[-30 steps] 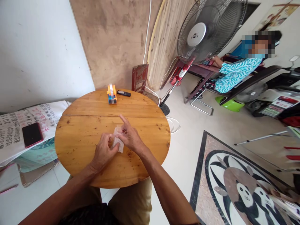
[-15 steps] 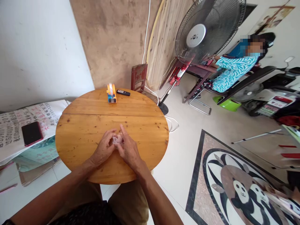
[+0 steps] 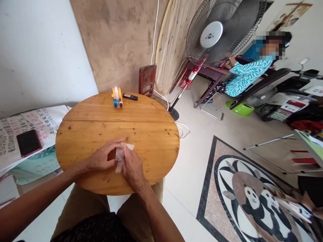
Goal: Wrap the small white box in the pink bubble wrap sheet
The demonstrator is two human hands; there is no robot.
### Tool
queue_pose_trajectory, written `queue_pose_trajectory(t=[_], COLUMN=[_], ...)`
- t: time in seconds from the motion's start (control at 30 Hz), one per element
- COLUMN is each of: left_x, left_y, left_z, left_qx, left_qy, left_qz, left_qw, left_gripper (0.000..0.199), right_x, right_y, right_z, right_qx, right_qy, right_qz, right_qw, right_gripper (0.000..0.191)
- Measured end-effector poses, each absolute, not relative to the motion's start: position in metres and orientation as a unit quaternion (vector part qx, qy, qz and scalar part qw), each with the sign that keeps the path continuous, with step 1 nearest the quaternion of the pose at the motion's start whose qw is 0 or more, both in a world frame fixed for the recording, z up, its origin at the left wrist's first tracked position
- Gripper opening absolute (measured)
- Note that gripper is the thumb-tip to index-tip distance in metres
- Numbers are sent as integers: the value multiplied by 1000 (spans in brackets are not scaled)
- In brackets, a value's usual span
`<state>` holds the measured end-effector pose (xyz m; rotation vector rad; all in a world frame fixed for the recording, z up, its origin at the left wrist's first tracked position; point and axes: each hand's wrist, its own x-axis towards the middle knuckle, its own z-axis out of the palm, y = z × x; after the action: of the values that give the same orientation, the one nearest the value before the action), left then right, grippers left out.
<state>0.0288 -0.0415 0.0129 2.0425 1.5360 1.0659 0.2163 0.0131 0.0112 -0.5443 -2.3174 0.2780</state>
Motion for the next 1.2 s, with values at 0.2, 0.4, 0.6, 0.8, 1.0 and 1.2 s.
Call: queue_pose_trajectory(t=[0.2, 0.4, 0.6, 0.8, 1.0, 1.2], left_x=[28, 36, 44, 43, 41, 47], left_y=[-27, -12, 0, 6, 6, 9], left_z=[-2, 7, 30, 33, 36, 34], left_qx=[776, 678, 459, 378, 389, 423], left_qy=[496, 530, 599, 630, 648, 655], left_qz=[372, 460, 452, 432, 412, 459], left_qw=[111, 218, 476, 524, 509, 424], left_gripper=[56, 39, 40, 42, 38, 29], right_x=[217, 210, 188, 191, 203, 193], right_y=[16, 46, 96, 95, 90, 88], right_z=[3, 19, 26, 17, 18, 12], right_qx=[-199, -250, -294, -270, -219, -241], right_qy=[-894, -847, -683, -598, -608, -651], right_qz=[102, 252, 559, 674, 703, 651], right_qw=[389, 395, 368, 339, 298, 306], right_gripper=[73, 62, 58, 67, 83, 76])
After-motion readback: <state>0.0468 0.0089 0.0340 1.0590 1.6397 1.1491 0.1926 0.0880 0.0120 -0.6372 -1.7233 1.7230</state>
